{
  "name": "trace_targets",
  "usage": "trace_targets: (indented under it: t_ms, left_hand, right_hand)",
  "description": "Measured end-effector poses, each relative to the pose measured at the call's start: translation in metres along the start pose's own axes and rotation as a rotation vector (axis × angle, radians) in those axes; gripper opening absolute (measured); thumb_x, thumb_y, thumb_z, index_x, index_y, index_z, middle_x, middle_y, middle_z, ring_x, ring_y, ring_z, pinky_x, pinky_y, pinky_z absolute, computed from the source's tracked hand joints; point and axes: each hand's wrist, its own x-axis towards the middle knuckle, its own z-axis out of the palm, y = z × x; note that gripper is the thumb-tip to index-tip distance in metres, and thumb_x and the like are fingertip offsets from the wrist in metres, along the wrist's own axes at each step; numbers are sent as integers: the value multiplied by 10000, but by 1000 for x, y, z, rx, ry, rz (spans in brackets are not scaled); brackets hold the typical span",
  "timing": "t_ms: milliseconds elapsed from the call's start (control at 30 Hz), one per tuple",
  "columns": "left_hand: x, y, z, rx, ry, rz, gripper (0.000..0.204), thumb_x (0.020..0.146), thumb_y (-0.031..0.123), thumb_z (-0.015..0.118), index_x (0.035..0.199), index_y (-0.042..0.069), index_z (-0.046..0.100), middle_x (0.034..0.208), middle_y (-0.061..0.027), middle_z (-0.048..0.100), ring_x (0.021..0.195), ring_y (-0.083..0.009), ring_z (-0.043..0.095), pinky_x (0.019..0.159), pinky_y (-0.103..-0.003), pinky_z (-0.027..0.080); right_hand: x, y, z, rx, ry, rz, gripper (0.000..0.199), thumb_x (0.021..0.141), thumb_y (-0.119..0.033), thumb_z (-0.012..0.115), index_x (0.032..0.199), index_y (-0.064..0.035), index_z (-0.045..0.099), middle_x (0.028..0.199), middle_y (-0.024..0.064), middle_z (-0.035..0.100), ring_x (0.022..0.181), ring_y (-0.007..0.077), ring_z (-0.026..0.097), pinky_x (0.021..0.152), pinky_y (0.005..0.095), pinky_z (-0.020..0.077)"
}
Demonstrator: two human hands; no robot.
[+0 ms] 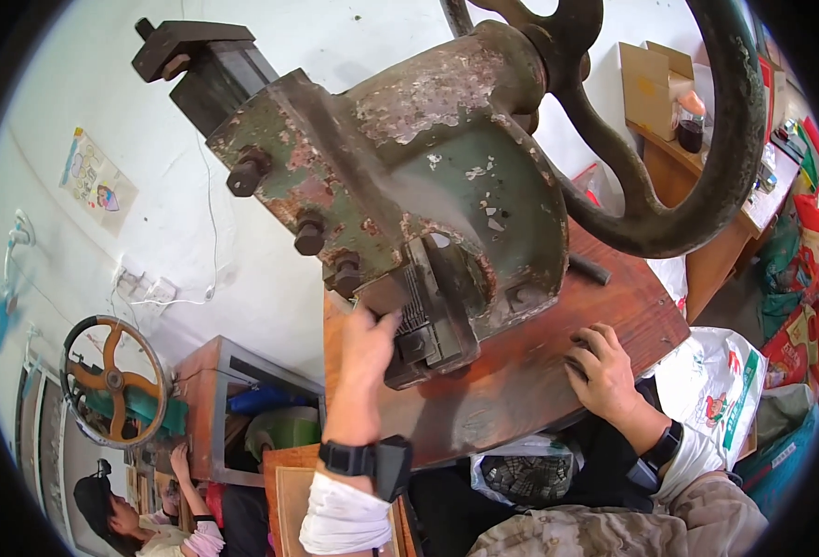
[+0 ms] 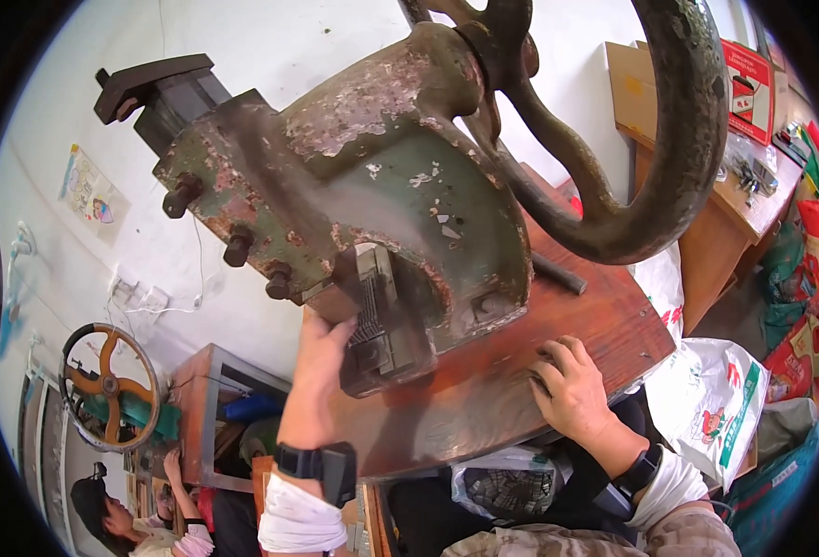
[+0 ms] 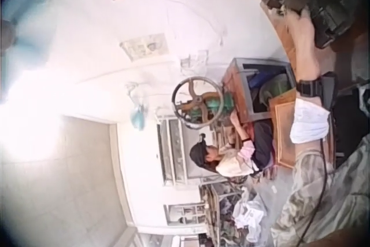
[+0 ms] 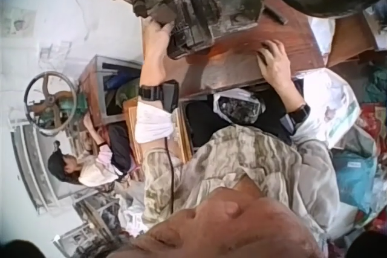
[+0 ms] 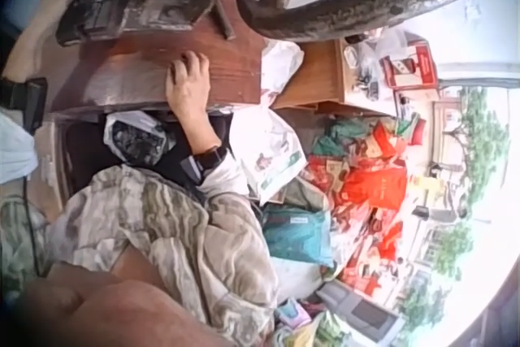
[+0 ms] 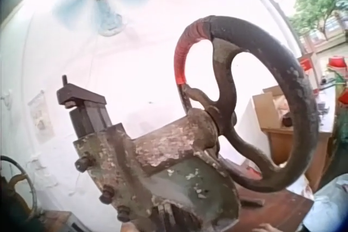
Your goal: Operating a manual press machine to shape or assemble rows of small metal clips.
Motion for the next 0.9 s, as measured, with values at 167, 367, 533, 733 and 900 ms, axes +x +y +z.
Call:
trace_targets:
  t_ms: [167, 367, 533, 733, 900]
  left_hand:
    - [1, -14, -13, -4, -43, 145, 320, 828, -59, 500, 1145, -27, 534, 1070, -125, 634, 978, -176, 592, 855, -281, 435]
    - [3, -34, 2, 111, 78, 266, 317, 759, -84, 522, 1064, -16, 579, 983, -175, 636, 923, -261, 607, 833, -317, 445]
    - [6, -45, 0, -54, 5, 211, 359, 781, 0, 555, 1138, 26, 577, 985, -189, 622, 974, -326, 562, 864, -387, 427]
    - [11, -56, -2, 1, -49, 72, 364, 808, 35, 544, 1168, 69, 582, 1238, -169, 519, 1094, -339, 498, 931, -368, 399]
    - [4, -50, -1, 317, -42, 224, 349, 835, 90, 529, 1179, 114, 585, 1363, -32, 453, 1170, -335, 446, 1000, -444, 330]
  right_hand:
    - [4, -4, 2, 95, -4, -46, 229, 668, -50, 682, 886, -31, 612, 1027, 142, 554, 980, 343, 511, 810, 408, 467]
    - [69, -53, 32, 401, -37, -218, 275, 708, -82, 698, 957, -16, 600, 1057, 155, 550, 949, 340, 530, 806, 401, 464]
    - [125, -90, 76, 304, 2, -73, 577, 680, -250, 744, 1140, 23, 526, 1164, 198, 510, 1082, 379, 468, 922, 424, 411]
    - [154, -100, 94, 261, -176, 66, 811, 618, -325, 785, 1247, 46, 434, 1258, 227, 454, 1192, 371, 405, 1005, 410, 352]
    - [140, -89, 78, 326, -221, 95, 768, 639, -283, 776, 1248, 52, 447, 1276, 236, 452, 1218, 374, 394, 1020, 404, 343]
